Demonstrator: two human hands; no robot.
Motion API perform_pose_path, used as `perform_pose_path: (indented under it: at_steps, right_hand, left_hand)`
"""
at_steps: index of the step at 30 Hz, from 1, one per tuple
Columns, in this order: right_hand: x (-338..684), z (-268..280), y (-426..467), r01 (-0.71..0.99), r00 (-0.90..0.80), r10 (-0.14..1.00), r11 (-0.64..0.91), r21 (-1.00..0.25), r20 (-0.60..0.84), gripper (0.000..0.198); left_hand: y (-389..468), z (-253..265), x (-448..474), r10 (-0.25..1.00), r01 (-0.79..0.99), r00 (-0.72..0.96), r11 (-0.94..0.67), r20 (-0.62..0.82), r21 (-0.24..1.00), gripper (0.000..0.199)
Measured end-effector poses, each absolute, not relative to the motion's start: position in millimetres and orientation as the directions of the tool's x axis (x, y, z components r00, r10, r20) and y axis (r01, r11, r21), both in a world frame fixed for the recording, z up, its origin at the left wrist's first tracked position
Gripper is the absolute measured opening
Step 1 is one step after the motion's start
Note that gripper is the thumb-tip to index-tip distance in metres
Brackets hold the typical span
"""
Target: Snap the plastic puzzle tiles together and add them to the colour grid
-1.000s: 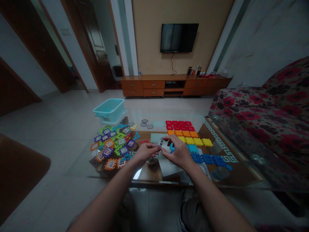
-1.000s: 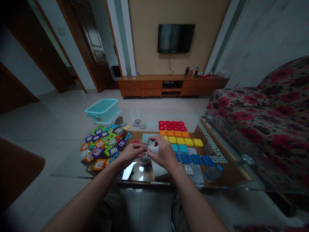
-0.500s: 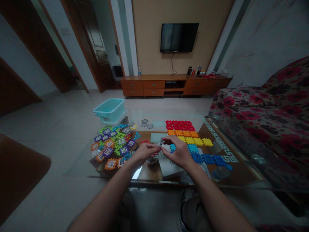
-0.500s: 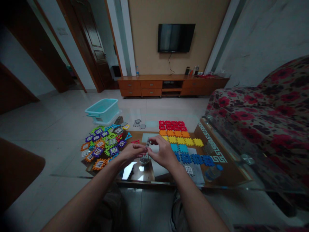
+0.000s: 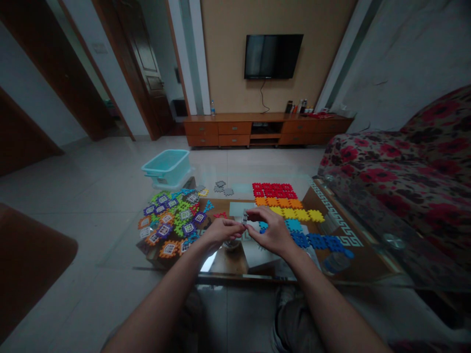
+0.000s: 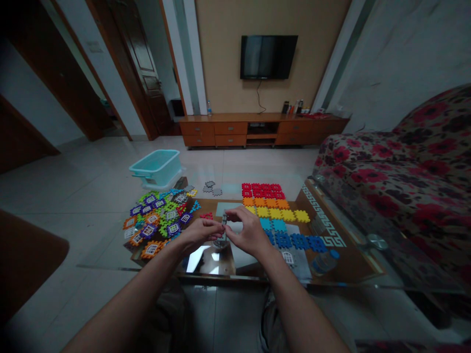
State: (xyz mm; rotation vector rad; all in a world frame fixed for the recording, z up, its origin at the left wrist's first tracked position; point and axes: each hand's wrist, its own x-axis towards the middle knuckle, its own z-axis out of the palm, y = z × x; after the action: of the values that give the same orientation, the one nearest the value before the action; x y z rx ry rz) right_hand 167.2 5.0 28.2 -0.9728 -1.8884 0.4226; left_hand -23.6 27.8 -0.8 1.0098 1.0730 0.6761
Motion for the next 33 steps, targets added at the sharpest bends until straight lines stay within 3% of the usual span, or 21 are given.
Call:
perform_pose_path:
  at_steps: [33]
  right_hand:
    - [168.3,23.7,5.4,0.438,-0.295,0.775,0.63,-0.642,0.56,0.032]
  left_hand:
    - [27.5,-3.5,-24.8,0.86,0.061,0.363,0.361,-0.358,0.93,0.038]
